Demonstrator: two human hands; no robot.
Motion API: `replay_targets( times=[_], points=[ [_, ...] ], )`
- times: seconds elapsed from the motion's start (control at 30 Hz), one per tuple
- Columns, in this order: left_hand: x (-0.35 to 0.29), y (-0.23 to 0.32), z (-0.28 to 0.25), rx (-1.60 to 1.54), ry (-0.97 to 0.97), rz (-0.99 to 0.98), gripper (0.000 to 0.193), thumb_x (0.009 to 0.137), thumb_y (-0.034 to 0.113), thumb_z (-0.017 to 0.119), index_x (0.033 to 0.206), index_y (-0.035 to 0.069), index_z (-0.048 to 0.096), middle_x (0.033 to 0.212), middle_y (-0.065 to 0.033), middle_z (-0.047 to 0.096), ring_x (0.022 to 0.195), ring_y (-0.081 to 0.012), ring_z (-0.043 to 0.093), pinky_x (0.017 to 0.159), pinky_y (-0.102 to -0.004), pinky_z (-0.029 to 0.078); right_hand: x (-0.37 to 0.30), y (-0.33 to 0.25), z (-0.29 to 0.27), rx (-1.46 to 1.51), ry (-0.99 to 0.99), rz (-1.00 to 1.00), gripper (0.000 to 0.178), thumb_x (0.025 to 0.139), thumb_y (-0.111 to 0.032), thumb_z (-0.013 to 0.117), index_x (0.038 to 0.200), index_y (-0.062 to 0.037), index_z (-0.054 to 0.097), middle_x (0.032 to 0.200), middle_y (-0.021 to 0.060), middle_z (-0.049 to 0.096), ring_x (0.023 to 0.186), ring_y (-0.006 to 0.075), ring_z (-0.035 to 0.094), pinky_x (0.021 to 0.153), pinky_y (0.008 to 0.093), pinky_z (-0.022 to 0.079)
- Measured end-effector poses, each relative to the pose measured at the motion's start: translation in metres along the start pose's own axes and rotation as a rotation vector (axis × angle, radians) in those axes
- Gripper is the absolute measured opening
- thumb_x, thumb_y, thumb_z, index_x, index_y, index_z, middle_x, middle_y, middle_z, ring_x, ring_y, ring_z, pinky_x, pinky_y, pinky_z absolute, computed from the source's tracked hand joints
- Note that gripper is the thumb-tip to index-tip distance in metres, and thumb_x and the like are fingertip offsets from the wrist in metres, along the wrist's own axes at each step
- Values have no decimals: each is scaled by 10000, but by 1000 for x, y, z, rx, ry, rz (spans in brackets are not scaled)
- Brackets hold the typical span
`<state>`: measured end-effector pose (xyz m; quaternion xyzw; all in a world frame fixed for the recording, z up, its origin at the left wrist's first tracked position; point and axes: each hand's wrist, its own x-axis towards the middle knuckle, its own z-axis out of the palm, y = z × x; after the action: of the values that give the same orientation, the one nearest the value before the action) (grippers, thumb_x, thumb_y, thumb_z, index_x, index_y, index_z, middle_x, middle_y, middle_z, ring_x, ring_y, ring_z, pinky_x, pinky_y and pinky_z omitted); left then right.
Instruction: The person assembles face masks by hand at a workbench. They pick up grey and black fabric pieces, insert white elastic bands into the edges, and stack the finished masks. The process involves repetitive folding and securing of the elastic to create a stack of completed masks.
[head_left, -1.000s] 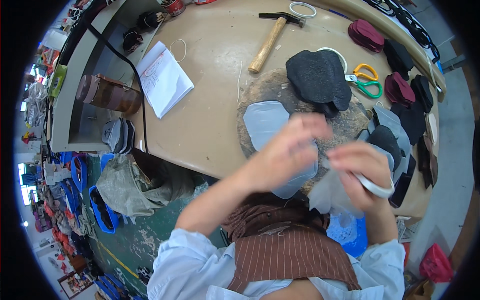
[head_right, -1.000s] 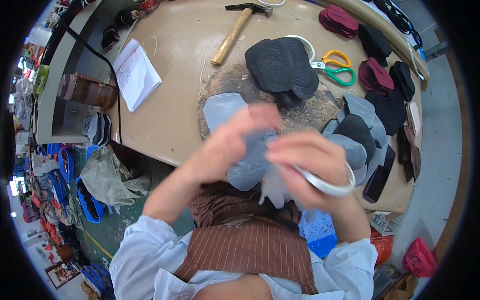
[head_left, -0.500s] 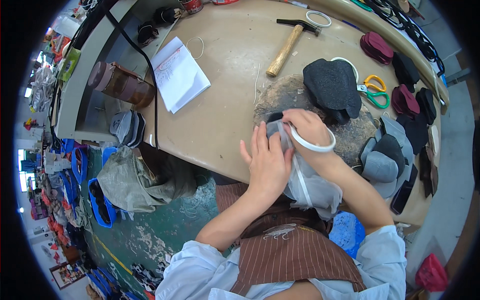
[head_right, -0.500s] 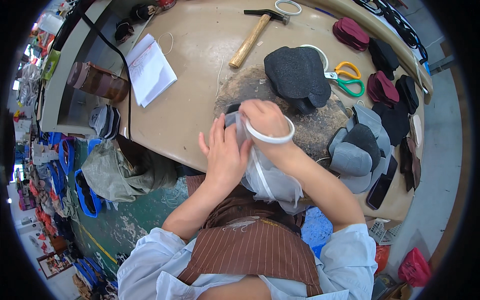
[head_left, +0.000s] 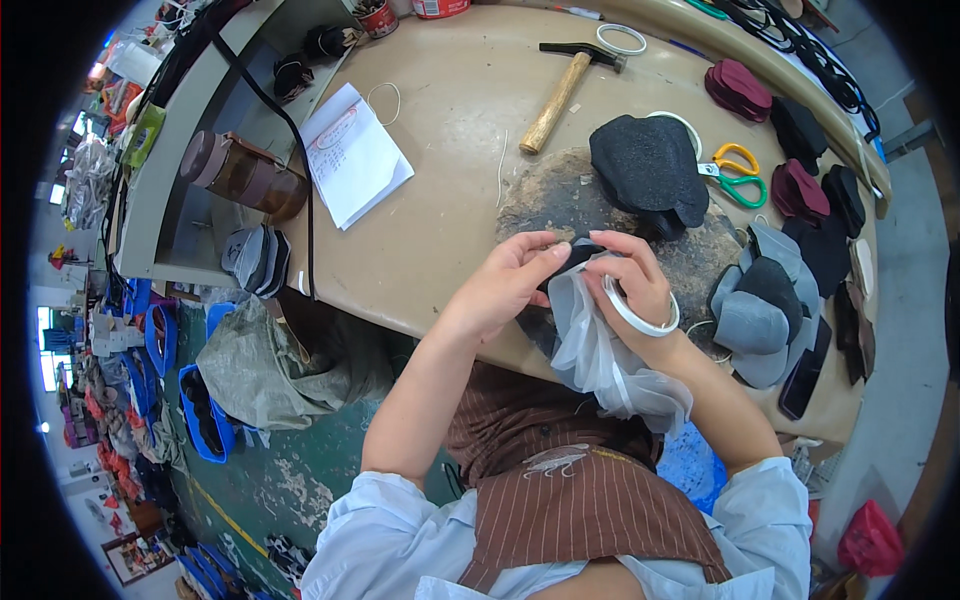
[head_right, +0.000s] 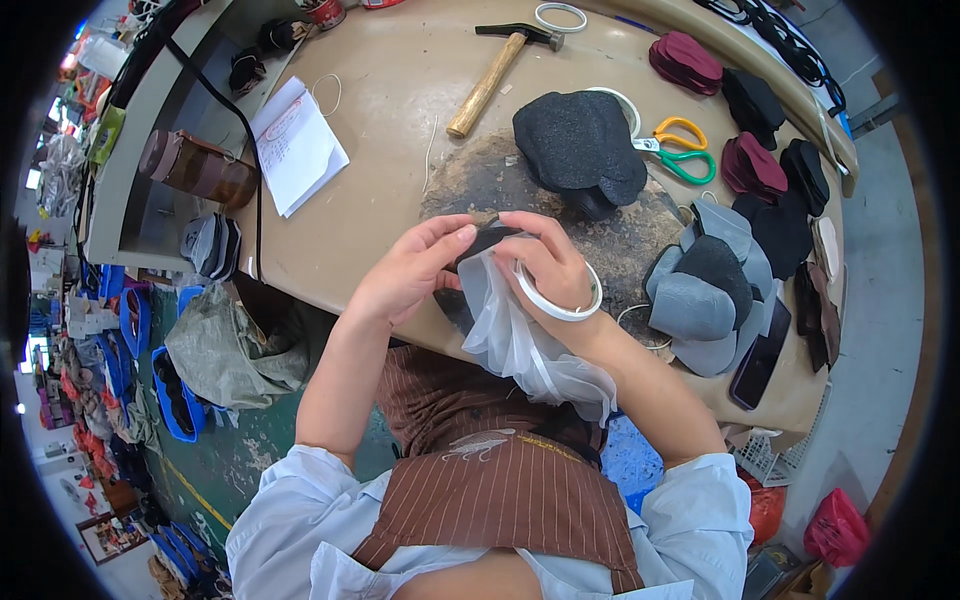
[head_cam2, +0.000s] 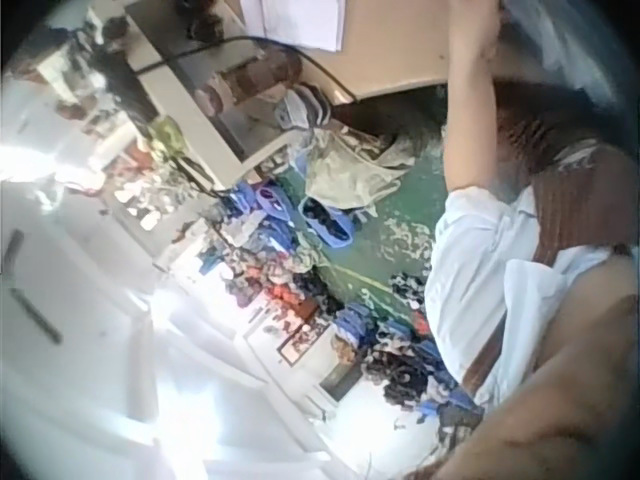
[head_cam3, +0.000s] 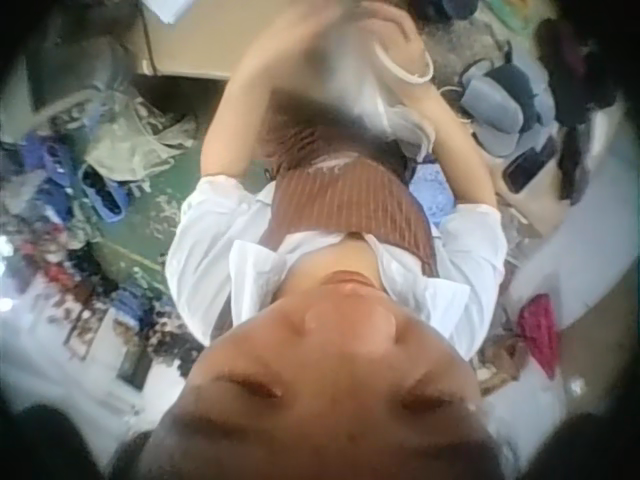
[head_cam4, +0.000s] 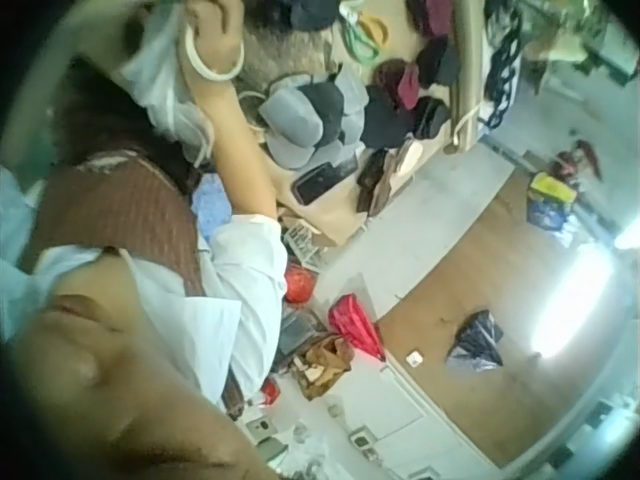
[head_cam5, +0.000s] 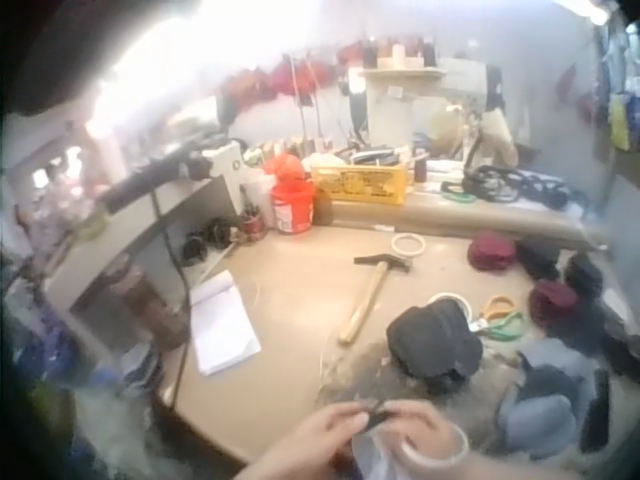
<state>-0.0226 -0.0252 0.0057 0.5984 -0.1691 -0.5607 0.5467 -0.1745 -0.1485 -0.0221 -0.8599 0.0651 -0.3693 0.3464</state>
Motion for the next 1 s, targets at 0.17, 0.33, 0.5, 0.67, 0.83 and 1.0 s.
replay_targets(
  times=[0.17, 0.33, 0.5, 0.67, 0.83, 1.0],
  points=[
    [20, -8, 1, 316, -18, 210, 325, 931, 222, 665, 1137, -28, 647, 924, -59, 689, 798, -99, 602, 695, -262, 499, 1, 2, -8, -69, -3, -187, 189, 762, 0, 717, 900, -48, 598, 1094, 150, 623, 964, 303, 658, 809, 370, 537],
    [16, -17, -1, 334, 151, 350, 245, 923, 110, 661, 1128, -25, 674, 919, -41, 704, 814, -68, 603, 726, -248, 504, -9, -53, -77, 281, -485, 307, 215, 768, -104, 745, 751, -94, 531, 660, 59, 555, 615, 205, 612, 528, 330, 432],
    [2, -17, 21, 9, -30, 305, 266, 931, 67, 640, 1180, -24, 658, 1013, -49, 706, 897, -74, 615, 807, -230, 507, -14, -62, -147, 719, -622, 497, 192, 806, -137, 758, 812, -68, 580, 740, 42, 619, 667, 158, 616, 577, 283, 450],
    [-19, -15, 41, 205, -28, 379, 280, 922, 43, 641, 1193, -25, 652, 1063, -70, 705, 942, -82, 618, 839, -239, 507, -7, -27, -107, 228, -124, 349, 209, 820, -60, 725, 810, -74, 517, 840, 76, 654, 798, 141, 605, 692, 264, 465],
    [-29, -4, 8, 127, 179, 476, 225, 936, 33, 614, 1145, -30, 669, 1013, -72, 706, 914, -88, 632, 808, -236, 513, -3, -34, -114, 342, -38, 597, 229, 826, -8, 699, 802, -62, 477, 860, 71, 669, 820, 86, 579, 704, 247, 470],
    [-11, -6, -18, 242, 284, 436, 219, 961, 56, 591, 1141, -60, 640, 985, -69, 694, 860, -79, 631, 776, -224, 517, -3, -24, -101, 234, -120, 600, 245, 810, -52, 726, 813, -54, 481, 991, 105, 676, 829, 77, 571, 695, 248, 471]
  ],
)
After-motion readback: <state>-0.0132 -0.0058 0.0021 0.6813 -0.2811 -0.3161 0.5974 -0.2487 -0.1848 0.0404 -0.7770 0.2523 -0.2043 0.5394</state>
